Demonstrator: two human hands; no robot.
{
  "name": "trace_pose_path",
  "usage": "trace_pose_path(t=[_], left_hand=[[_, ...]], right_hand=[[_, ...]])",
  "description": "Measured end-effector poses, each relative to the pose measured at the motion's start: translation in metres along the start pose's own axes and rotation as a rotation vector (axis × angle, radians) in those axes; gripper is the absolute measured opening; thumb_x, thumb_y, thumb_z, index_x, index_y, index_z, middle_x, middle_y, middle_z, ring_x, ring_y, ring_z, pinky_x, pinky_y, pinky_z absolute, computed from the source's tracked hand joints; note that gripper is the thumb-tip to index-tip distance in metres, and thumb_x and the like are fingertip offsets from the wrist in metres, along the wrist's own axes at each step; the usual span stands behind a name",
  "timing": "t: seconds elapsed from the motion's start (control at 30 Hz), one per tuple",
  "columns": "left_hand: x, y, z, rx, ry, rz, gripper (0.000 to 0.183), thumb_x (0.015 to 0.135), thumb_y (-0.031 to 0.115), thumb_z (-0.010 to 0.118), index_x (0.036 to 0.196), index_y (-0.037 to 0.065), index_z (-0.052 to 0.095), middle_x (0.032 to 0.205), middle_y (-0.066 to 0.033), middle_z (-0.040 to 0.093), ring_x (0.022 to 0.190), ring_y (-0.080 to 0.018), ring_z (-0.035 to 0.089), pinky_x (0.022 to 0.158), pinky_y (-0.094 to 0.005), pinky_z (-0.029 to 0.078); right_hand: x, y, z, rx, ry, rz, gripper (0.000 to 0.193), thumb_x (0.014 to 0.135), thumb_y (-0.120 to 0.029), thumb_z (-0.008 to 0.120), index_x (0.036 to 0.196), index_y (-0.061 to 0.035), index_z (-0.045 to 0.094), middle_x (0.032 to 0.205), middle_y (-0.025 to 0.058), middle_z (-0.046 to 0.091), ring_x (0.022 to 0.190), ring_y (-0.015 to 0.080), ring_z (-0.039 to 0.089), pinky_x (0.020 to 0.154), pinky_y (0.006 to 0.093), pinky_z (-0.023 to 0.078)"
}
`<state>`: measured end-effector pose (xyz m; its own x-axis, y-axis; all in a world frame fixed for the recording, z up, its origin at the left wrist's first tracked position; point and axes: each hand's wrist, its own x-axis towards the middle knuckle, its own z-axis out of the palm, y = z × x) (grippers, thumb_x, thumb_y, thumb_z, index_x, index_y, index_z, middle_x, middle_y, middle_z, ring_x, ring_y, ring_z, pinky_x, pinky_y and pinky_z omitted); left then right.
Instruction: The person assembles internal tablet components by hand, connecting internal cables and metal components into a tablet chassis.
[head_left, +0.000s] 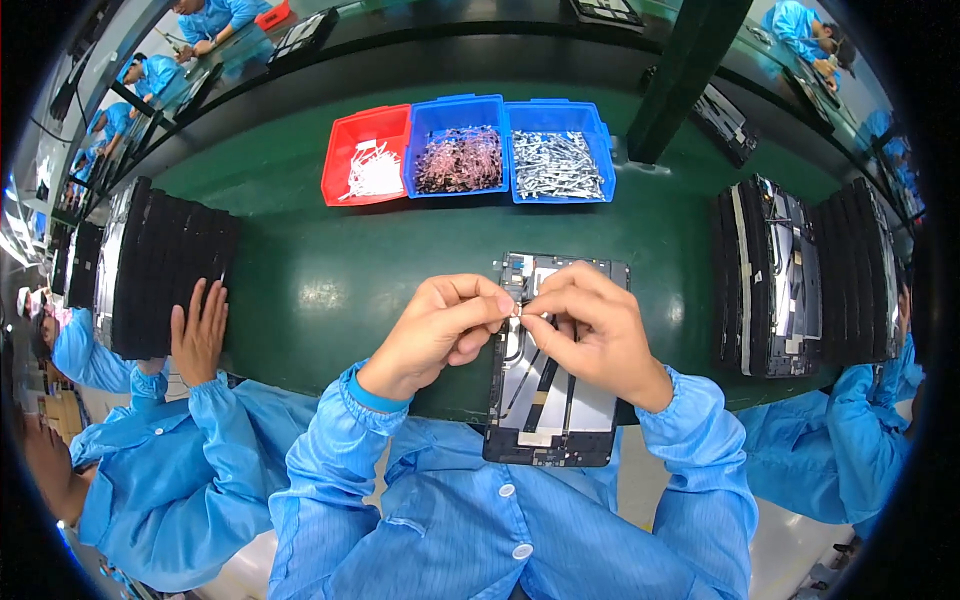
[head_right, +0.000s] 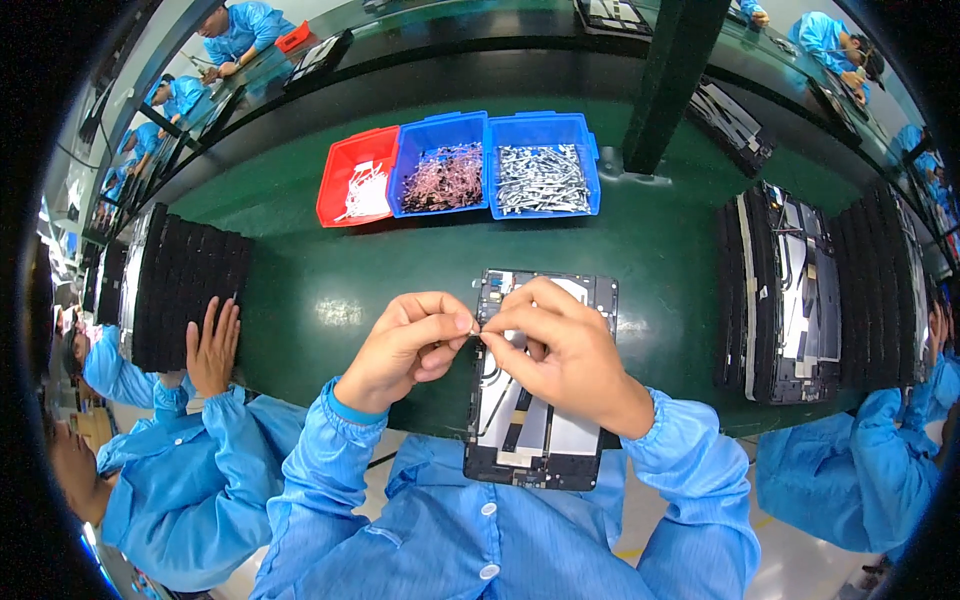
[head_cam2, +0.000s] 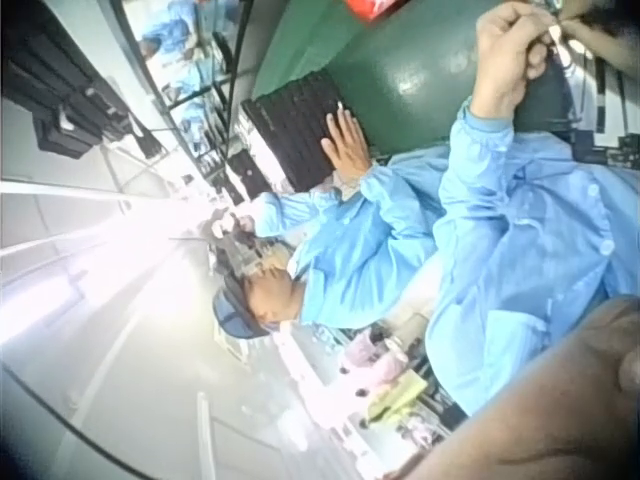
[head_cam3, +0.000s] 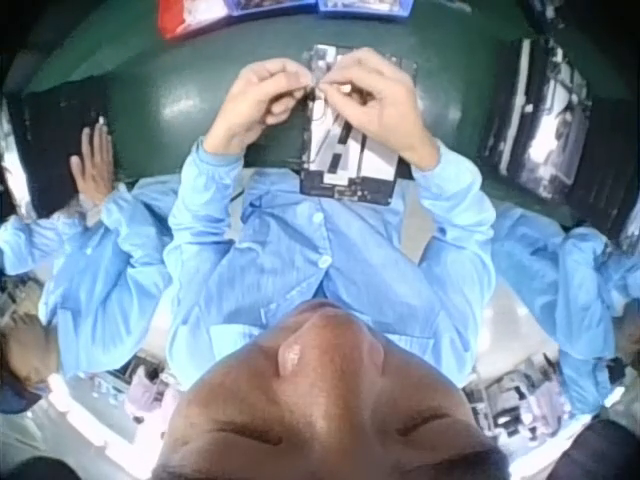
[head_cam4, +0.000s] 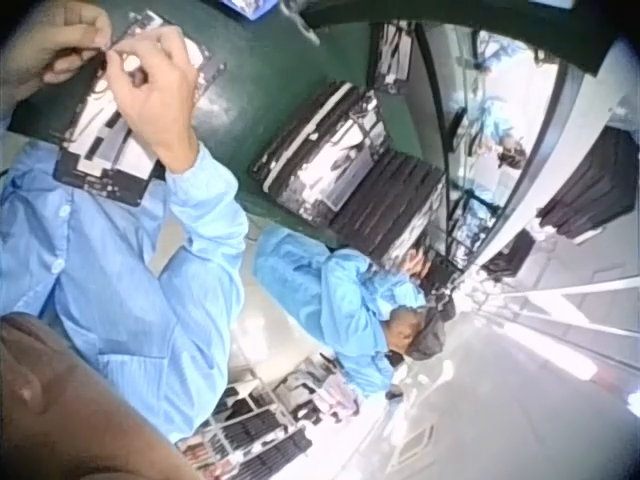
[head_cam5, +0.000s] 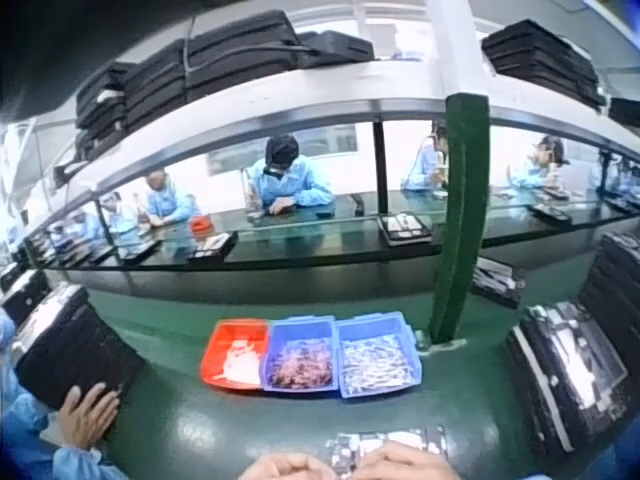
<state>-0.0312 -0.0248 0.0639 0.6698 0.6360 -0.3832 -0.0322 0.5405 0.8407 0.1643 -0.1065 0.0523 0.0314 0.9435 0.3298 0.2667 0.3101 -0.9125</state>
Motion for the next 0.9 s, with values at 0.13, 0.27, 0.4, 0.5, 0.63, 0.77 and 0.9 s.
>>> trace_pose_path(t=[0.13,0.27,0.4,0.5,0.63,0.77,0.9], left_hand=[[0.014,0.015,-0.013,0.247,0.407,0.37,0.012,0.095,0.013,0.067,0.092,0.002,0.07,0.071,0.0024,0.059,0.051,-0.0032,0.047,0.042,-0.0212,0.033],[0.06,0.052,-0.095,1.021,1.057,1.174,0.016,0.094,0.017,0.067,0.094,0.003,0.075,0.073,-0.0054,0.066,0.054,-0.0124,0.057,0.049,-0.0298,0.044],[0.043,0.034,-0.087,1.624,1.058,0.847,0.012,0.09,0.016,0.065,0.092,0.007,0.074,0.085,-0.0155,0.069,0.068,-0.0345,0.067,0.06,-0.044,0.053],[0.009,0.009,-0.032,1.251,0.576,0.55,0.024,0.088,0.023,0.068,0.102,0.005,0.075,0.089,-0.017,0.072,0.067,-0.0336,0.068,0.063,-0.0432,0.054],[-0.018,-0.023,-0.009,0.906,0.058,0.137,0.065,0.089,0.023,0.073,0.137,-0.013,0.047,0.093,-0.0124,0.071,0.062,-0.0156,0.067,0.054,-0.0289,0.05],[-0.019,-0.041,-0.004,0.47,0.111,0.07,0.063,0.092,0.021,0.073,0.139,-0.009,0.047,0.088,-0.0032,0.067,0.068,-0.0071,0.065,0.05,-0.0217,0.047],[-0.019,-0.034,0.018,0.088,-0.054,-0.204,0.035,0.091,0.026,0.075,0.115,0.001,0.067,0.095,-0.0014,0.071,0.078,-0.008,0.067,0.06,-0.0235,0.052]], right_hand=[[-0.003,0.005,-0.007,-0.043,0.096,-0.091,0.005,0.085,0.001,0.073,0.089,-0.0004,0.071,0.086,0.003,0.064,0.058,0.001,0.051,0.049,0.0184,0.037],[-0.016,0.008,-0.017,0.353,0.184,0.274,0.007,0.093,-0.001,0.068,0.096,0.0024,0.063,0.08,0.0016,0.066,0.063,-0.0006,0.055,0.052,0.0156,0.04],[-0.026,0.01,-0.026,0.37,0.194,0.323,0.008,0.093,-0.002,0.068,0.096,0.0029,0.062,0.079,0.0017,0.066,0.063,-0.0007,0.056,0.052,0.0152,0.04],[-0.042,0.021,-0.023,0.37,0.247,0.35,0.008,0.093,-0.002,0.068,0.095,0.0028,0.062,0.08,0.0015,0.066,0.064,-0.0005,0.056,0.052,0.0154,0.04],[-0.057,0.039,-0.013,0.271,0.36,0.288,0.008,0.094,-0.002,0.067,0.094,0.0029,0.061,0.081,0.0024,0.067,0.064,0.0009,0.057,0.053,0.0159,0.041],[-0.056,0.038,-0.006,0.272,0.425,0.217,0.009,0.094,-0.001,0.067,0.096,0.0031,0.059,0.082,0.0032,0.067,0.065,0.0016,0.058,0.054,0.0165,0.044],[-0.055,0.029,0.006,0.369,0.389,0.213,0.008,0.094,-0.001,0.066,0.098,0.0033,0.06,0.084,0.0058,0.069,0.065,0.0023,0.059,0.054,0.0172,0.045]])
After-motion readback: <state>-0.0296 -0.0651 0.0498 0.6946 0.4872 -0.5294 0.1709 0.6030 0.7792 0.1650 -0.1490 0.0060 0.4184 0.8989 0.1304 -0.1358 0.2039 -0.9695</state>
